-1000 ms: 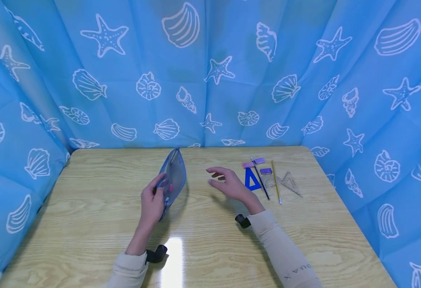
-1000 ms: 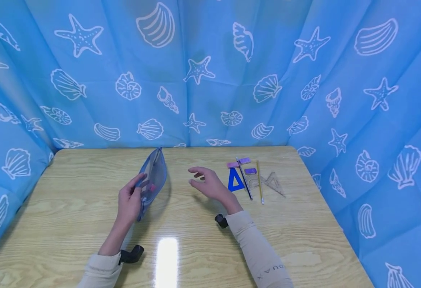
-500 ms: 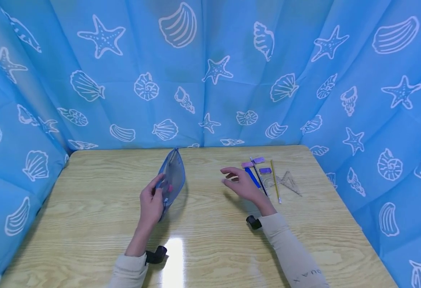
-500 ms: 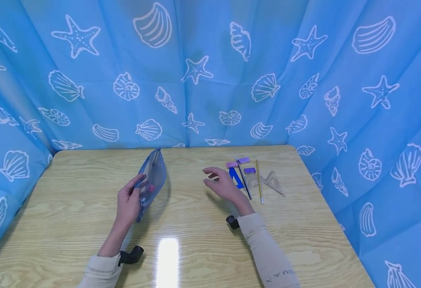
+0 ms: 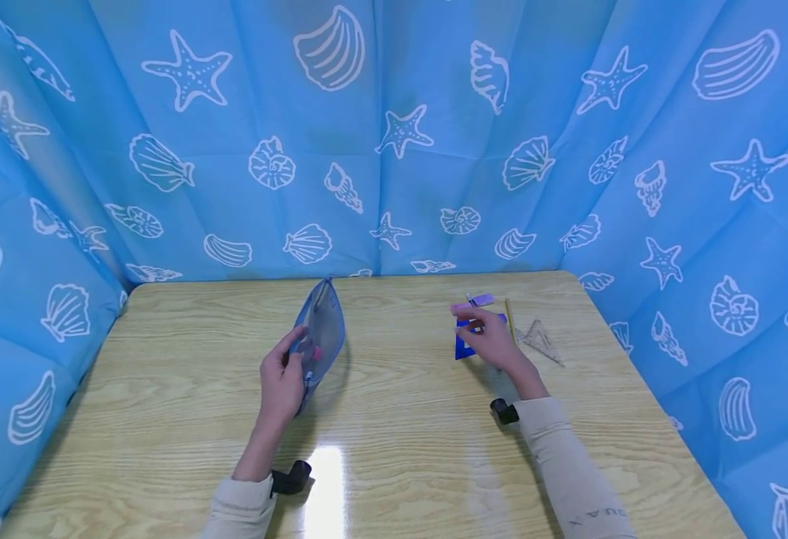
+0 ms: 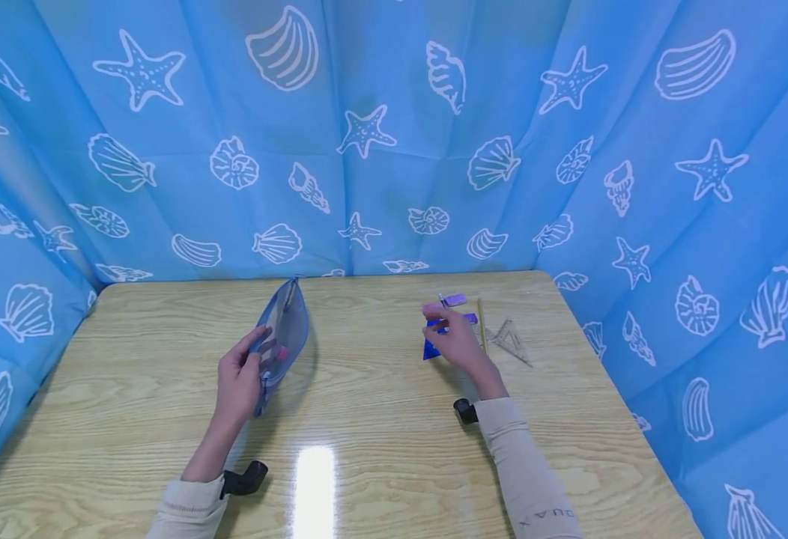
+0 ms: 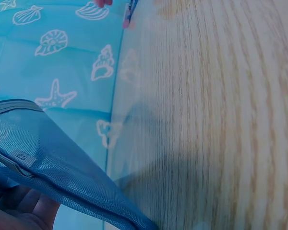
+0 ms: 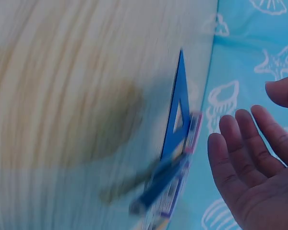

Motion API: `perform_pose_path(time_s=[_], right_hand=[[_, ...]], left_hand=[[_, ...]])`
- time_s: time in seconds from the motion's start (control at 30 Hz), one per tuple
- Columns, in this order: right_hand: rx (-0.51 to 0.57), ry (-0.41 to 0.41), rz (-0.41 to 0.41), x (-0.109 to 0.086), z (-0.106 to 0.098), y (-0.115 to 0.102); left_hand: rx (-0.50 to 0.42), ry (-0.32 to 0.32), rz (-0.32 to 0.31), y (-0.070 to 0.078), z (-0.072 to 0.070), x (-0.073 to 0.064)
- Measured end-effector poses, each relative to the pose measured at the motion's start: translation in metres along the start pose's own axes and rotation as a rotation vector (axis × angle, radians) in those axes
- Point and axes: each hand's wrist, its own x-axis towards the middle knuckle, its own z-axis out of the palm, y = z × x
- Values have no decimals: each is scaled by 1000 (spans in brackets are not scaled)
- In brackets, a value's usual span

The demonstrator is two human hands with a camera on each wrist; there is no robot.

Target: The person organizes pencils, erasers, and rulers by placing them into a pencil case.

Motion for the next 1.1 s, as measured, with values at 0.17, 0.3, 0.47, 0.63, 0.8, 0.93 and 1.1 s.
perform_pose_path(time_s=[0.17,0.3,0.47,0.63,0.8,0.93,1.1], right_hand=[[-62,34,52,-2,-15,11],[-110,40,97,-1,-24,17],[-152,18,140,0,-32,24],[-171,-5,175,0,-36,25],[-132,-11,211,-2,-37,26],[-87,-12,240,-2,-36,27],[-72,12,272,0,-35,28]], left_hand=[[7,2,3,0,-1,0],[7,2,6,-3,-1,1],[-16,2,2,-3,0,0],[-39,-1,-8,-3,0,0],[-44,1,-8,-3,-1,1],[-38,5,-9,-4,-1,0],[-34,5,-8,-3,-1,0]])
